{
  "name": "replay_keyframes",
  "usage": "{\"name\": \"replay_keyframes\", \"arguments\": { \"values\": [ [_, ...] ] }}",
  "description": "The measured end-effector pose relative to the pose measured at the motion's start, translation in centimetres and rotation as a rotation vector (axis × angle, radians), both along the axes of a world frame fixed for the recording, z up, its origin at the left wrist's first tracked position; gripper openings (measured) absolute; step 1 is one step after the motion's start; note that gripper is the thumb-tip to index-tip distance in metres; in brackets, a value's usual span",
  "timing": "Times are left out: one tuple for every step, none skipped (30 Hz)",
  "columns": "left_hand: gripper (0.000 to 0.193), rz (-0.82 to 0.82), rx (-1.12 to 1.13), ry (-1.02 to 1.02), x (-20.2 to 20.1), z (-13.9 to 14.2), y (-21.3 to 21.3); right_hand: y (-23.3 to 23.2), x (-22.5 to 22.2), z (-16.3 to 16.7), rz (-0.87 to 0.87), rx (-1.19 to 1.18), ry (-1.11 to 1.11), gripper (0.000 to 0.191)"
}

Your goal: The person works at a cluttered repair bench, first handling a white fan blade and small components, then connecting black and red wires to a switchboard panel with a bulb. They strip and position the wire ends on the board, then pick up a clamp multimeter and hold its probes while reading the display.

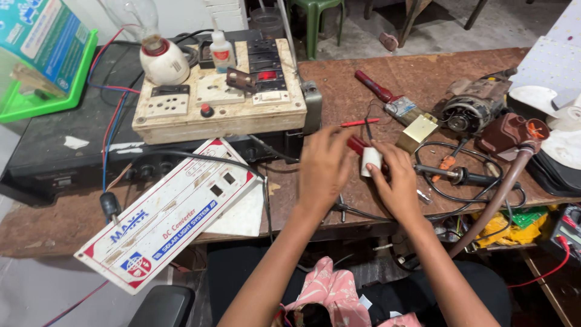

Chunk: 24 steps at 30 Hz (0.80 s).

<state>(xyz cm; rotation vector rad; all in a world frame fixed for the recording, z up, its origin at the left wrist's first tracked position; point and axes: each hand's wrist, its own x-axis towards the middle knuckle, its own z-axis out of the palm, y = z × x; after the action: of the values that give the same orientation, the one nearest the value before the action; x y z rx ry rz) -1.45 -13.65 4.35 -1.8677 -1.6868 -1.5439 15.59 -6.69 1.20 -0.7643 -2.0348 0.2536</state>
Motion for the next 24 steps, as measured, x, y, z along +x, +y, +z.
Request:
{"name": "replay_keyframes", "arguments": {
  "values": [
    [0.045,0.044,0.013,-0.019,-1.0,0.2,-1.3,0.1,0.0,-0.1,-0.009,0.001,-0.007,0.046],
    [0.046,0.090,0.025,-0.037,-2.1,0.4,-2.9,0.1,0.1,-0.2,-0.017,0.002,-0.014,0.045],
    [0.047,0.178,0.065,-0.052,-3.3,0.6,-4.7,0.2,0.1,-0.3,-0.023,0.005,-0.018,0.044],
    [0.048,0.266,0.103,-0.064,-4.7,0.8,-6.6,0.3,0.1,-0.4,-0.020,0.010,-0.021,0.044],
    [0.057,0.388,0.059,-0.011,-6.5,1.2,-8.4,0.3,0.1,-0.4,-0.017,0.016,-0.022,0.044],
    [0.067,0.508,0.015,0.041,-8.1,1.6,-10.1,0.4,0.0,-0.5,-0.014,0.021,-0.025,0.043],
    [0.082,0.585,-0.055,0.099,-9.3,1.8,-12.2,0.5,0.0,-0.5,-0.013,0.017,-0.026,0.044],
    [0.097,0.660,-0.125,0.157,-10.4,1.9,-14.1,0.6,0.0,-0.5,-0.013,0.015,-0.026,0.044],
    [0.107,0.717,-0.244,0.187,-11.4,2.2,-15.2,0.7,-0.1,-0.6,-0.013,0.016,-0.023,0.044],
    [0.118,0.773,-0.365,0.214,-12.3,2.4,-16.1,0.8,-0.1,-0.6,-0.014,0.006,-0.018,0.044],
    [0.128,0.827,-0.489,0.238,-13.0,2.4,-16.9,0.8,-0.1,-0.7,-0.015,-0.007,-0.015,0.043],
    [0.132,0.812,-0.555,0.227,-13.6,2.5,-17.3,0.8,-0.1,-0.7,-0.017,-0.018,-0.016,0.043],
    [0.135,0.795,-0.618,0.215,-14.1,2.5,-17.4,0.9,-0.1,-0.7,-0.017,-0.004,-0.017,0.043],
    [0.139,0.775,-0.676,0.205,-14.5,2.5,-17.3,0.9,-0.1,-0.7,-0.021,0.013,-0.016,0.043],
    [0.142,0.762,-0.710,0.248,-14.8,2.4,-17.2,0.9,-0.1,-0.7,-0.027,0.030,-0.016,0.044],
    [0.144,0.746,-0.747,0.289,-15.0,2.3,-17.2,0.9,-0.1,-0.7,-0.028,0.030,-0.021,0.044],
    [0.147,0.731,-0.785,0.331,-15.2,2.3,-17.1,0.9,-0.1,-0.6,-0.030,0.027,-0.026,0.043],
    [0.147,0.725,-0.768,0.330,-15.3,2.2,-17.0,0.9,-0.1,-0.6,-0.030,0.026,-0.030,0.043],
    [0.147,0.721,-0.751,0.329,-15.5,2.3,-16.9,0.9,-0.2,-0.6,-0.025,0.010,-0.019,0.043],
    [0.147,0.718,-0.735,0.327,-15.6,2.3,-16.9,0.9,-0.2,-0.5,-0.020,-0.008,-0.008,0.042],
    [0.145,0.719,-0.727,0.339,-15.6,2.4,-17.0,1.0,-0.2,-0.5,-0.015,-0.025,0.003,0.042],
    [0.143,0.718,-0.721,0.351,-15.6,2.5,-17.1,0.9,-0.2,-0.5,-0.010,-0.022,0.010,0.042],
    [0.142,0.716,-0.715,0.363,-15.6,2.6,-17.1,1.0,-0.2,-0.5,-0.006,-0.019,0.018,0.042],
    [0.140,0.723,-0.716,0.365,-15.5,2.8,-17.2,1.0,-0.2,-0.5,-0.006,-0.016,0.026,0.041]
  ]
}}
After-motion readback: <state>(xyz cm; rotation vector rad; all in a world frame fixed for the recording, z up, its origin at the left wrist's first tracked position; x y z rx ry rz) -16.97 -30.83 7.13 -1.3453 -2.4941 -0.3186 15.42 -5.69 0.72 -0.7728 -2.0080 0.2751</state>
